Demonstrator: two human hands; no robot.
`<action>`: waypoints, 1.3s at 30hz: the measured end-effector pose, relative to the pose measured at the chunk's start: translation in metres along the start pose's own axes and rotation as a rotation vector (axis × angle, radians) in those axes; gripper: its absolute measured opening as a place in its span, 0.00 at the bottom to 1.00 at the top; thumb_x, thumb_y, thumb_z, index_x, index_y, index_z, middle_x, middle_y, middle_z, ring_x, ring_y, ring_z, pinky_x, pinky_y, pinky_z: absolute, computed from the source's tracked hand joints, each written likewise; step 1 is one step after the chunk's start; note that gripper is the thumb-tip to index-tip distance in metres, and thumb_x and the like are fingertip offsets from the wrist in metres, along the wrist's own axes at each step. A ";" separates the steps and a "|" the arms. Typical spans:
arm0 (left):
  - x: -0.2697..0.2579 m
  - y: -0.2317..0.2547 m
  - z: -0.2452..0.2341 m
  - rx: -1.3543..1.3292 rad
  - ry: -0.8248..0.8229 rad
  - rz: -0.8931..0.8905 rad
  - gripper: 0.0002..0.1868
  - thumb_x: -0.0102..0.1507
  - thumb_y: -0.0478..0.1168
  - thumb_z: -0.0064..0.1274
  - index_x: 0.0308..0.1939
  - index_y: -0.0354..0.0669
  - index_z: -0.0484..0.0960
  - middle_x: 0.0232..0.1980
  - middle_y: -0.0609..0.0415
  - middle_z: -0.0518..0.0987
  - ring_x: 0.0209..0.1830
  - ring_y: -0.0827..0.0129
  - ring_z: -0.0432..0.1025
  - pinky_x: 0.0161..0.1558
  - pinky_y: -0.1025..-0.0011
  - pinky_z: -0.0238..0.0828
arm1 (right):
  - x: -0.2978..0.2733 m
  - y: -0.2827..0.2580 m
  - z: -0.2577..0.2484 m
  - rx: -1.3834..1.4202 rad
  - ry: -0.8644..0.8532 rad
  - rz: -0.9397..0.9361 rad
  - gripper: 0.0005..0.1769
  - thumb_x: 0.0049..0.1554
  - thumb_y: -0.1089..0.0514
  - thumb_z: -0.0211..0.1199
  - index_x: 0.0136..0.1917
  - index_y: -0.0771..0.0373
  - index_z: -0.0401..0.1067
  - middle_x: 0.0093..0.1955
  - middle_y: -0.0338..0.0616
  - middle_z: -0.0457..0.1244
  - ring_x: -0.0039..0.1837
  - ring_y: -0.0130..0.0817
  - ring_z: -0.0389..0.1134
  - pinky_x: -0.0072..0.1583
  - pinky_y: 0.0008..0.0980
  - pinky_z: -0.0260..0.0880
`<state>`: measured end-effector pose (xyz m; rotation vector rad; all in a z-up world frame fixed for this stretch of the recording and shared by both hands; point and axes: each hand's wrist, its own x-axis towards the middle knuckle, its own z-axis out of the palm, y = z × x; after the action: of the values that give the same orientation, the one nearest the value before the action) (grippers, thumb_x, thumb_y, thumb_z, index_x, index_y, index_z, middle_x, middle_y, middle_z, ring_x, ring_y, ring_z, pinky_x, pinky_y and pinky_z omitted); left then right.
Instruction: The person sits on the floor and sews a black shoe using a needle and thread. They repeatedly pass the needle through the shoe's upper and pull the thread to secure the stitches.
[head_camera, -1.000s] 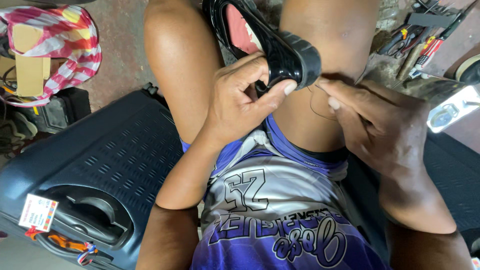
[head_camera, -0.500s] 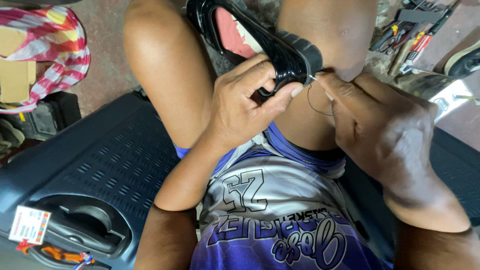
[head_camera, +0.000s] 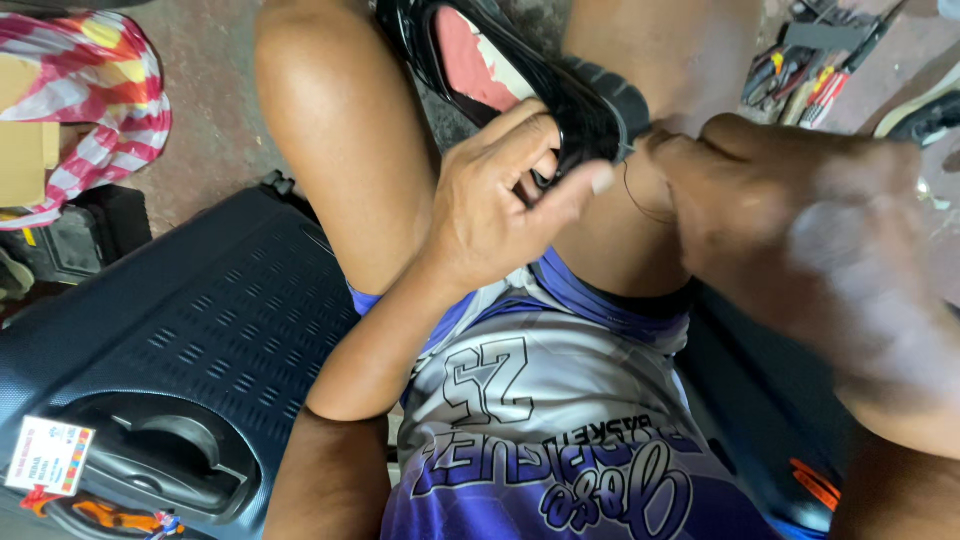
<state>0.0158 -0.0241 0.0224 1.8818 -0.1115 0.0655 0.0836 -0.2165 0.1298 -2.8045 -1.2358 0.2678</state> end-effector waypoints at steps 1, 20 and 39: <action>0.000 0.000 -0.001 -0.021 -0.015 0.002 0.17 0.63 0.37 0.69 0.40 0.34 0.74 0.39 0.51 0.73 0.30 0.70 0.72 0.32 0.75 0.73 | -0.001 0.005 0.001 0.027 -0.013 0.016 0.05 0.58 0.62 0.67 0.40 0.55 0.79 0.31 0.39 0.65 0.31 0.37 0.67 0.34 0.36 0.63; 0.003 -0.012 0.004 0.097 -0.005 0.040 0.23 0.61 0.41 0.76 0.43 0.36 0.74 0.42 0.53 0.69 0.27 0.76 0.66 0.28 0.77 0.67 | 0.011 0.030 0.039 0.135 0.129 -0.159 0.08 0.55 0.62 0.70 0.36 0.57 0.74 0.28 0.39 0.64 0.29 0.37 0.65 0.33 0.36 0.62; -0.041 0.013 -0.054 0.455 0.361 -0.087 0.04 0.73 0.37 0.54 0.50 0.45 0.82 0.51 0.51 0.78 0.51 0.57 0.77 0.52 0.67 0.75 | -0.016 0.032 0.049 0.536 0.064 0.104 0.02 0.60 0.68 0.69 0.46 0.70 0.77 0.41 0.51 0.69 0.38 0.36 0.70 0.41 0.33 0.68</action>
<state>-0.0262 0.0251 0.0475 2.2912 0.2539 0.3968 0.0871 -0.2501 0.0798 -2.3896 -0.8456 0.4363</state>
